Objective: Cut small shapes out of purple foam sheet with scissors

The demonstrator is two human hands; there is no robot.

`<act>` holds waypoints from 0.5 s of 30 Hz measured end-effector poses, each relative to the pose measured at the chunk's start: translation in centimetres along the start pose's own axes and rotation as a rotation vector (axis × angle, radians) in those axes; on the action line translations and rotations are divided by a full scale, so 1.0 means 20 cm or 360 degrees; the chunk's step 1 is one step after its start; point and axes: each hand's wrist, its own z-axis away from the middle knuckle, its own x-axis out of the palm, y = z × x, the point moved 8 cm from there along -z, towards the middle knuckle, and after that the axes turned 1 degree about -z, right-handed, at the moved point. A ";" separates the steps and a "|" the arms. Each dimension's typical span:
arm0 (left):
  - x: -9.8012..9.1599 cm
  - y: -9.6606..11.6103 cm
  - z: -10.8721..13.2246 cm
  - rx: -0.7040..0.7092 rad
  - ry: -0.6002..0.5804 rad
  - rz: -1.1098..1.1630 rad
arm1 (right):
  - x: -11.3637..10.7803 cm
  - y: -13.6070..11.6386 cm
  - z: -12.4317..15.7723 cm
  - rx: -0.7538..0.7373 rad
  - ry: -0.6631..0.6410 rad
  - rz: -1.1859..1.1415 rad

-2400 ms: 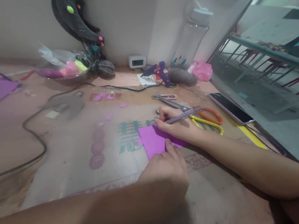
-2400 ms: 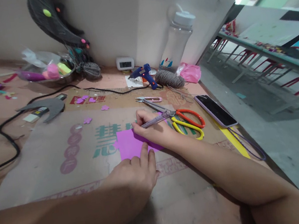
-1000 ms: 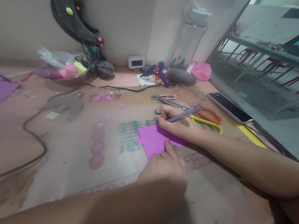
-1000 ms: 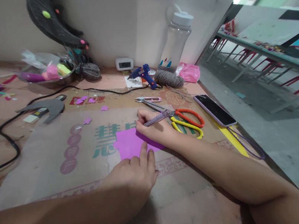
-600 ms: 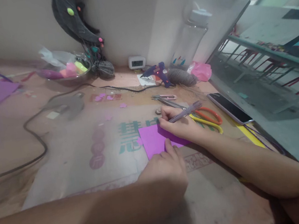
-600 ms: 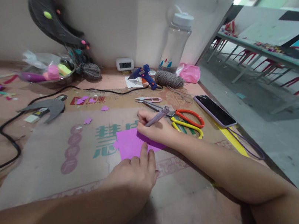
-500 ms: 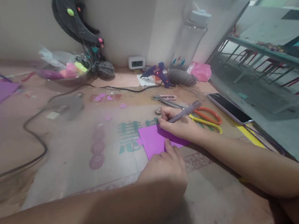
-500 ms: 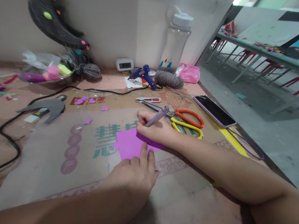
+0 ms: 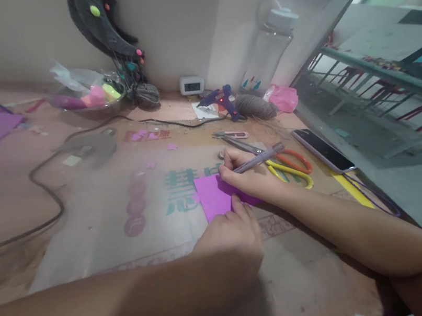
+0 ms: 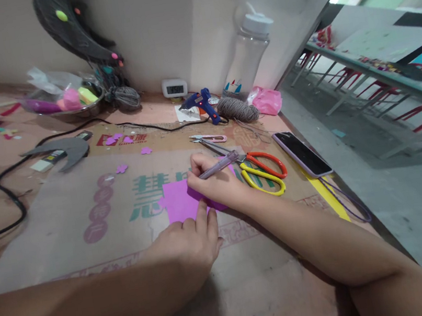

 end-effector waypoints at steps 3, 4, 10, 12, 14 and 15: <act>-0.01 0.00 0.00 0.0009 0.0012 0.0006 | 0.00 -0.01 0.00 -0.0022 0.0004 0.0006; -0.01 0.00 0.00 0.0010 0.0022 0.0005 | 0.00 -0.01 0.00 -0.0028 0.0003 0.0013; -0.02 -0.01 -0.01 -0.0004 0.0034 0.0041 | 0.02 -0.03 0.00 -0.0083 -0.0047 0.0046; -0.01 -0.01 -0.01 -0.0009 0.0035 0.0053 | 0.01 -0.03 0.00 -0.0097 -0.0039 0.0046; -0.01 0.00 0.00 -0.0005 0.0030 0.0053 | 0.02 -0.03 -0.01 -0.0098 -0.0043 0.0047; -0.01 0.00 0.00 0.0001 0.0035 0.0054 | 0.02 -0.03 -0.01 -0.0098 -0.0050 0.0043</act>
